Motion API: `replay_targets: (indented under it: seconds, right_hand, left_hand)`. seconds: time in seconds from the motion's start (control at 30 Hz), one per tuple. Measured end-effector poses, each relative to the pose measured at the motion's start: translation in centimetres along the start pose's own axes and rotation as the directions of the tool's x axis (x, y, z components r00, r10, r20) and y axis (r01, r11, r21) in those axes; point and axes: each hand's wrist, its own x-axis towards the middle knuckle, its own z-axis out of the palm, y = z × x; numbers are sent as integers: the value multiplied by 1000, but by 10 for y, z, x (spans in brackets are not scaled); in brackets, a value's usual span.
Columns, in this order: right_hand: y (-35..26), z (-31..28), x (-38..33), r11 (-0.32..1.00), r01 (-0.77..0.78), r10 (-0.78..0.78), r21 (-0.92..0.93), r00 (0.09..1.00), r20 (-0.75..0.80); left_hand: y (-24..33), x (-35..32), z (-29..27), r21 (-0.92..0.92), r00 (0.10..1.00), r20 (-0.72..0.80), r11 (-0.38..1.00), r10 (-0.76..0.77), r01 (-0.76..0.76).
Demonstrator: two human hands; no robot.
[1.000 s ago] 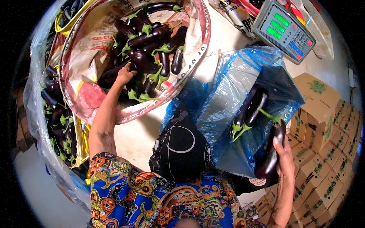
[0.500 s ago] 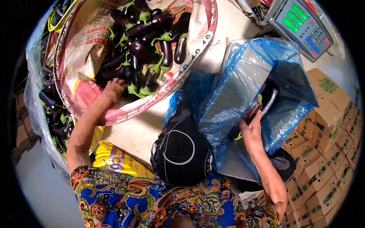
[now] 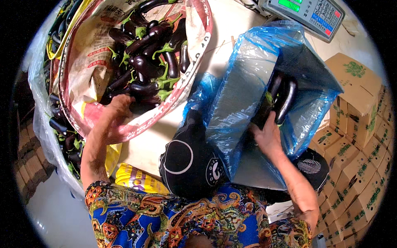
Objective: The person assembles a cardboard box using a tape dispenser, lines it with a blue plastic bag, and then transfers eggplants by hand from a large sack into the box.
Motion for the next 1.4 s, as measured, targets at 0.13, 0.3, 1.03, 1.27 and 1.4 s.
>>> replay_targets:
  seconds: [0.13, 0.3, 1.03, 1.27, 1.4]
  right_hand:
    - [-2, -6, 1, 995, 87, -88, 51, 996, 27]
    - [10, 2, 0, 984, 48, -58, 169, 997, 51]
    - [25, -39, 60, 976, 174, -154, 133, 977, -148]
    - [28, -32, 65, 995, 92, -94, -39, 993, -73]
    - [13, -27, 69, 986, 104, -109, -132, 994, -30]
  left_hand:
    - [-13, -28, -24, -448, 873, -467, 815, 137, -368]
    - [35, -74, -108, -884, 884, -462, -122, 72, -452]
    - [203, -93, -247, -430, 605, -728, 473, 323, -769]
    - [271, -92, -264, 519, 161, -575, 510, 802, -686]
    - [301, -50, -225, 608, 161, -353, 357, 922, -709]
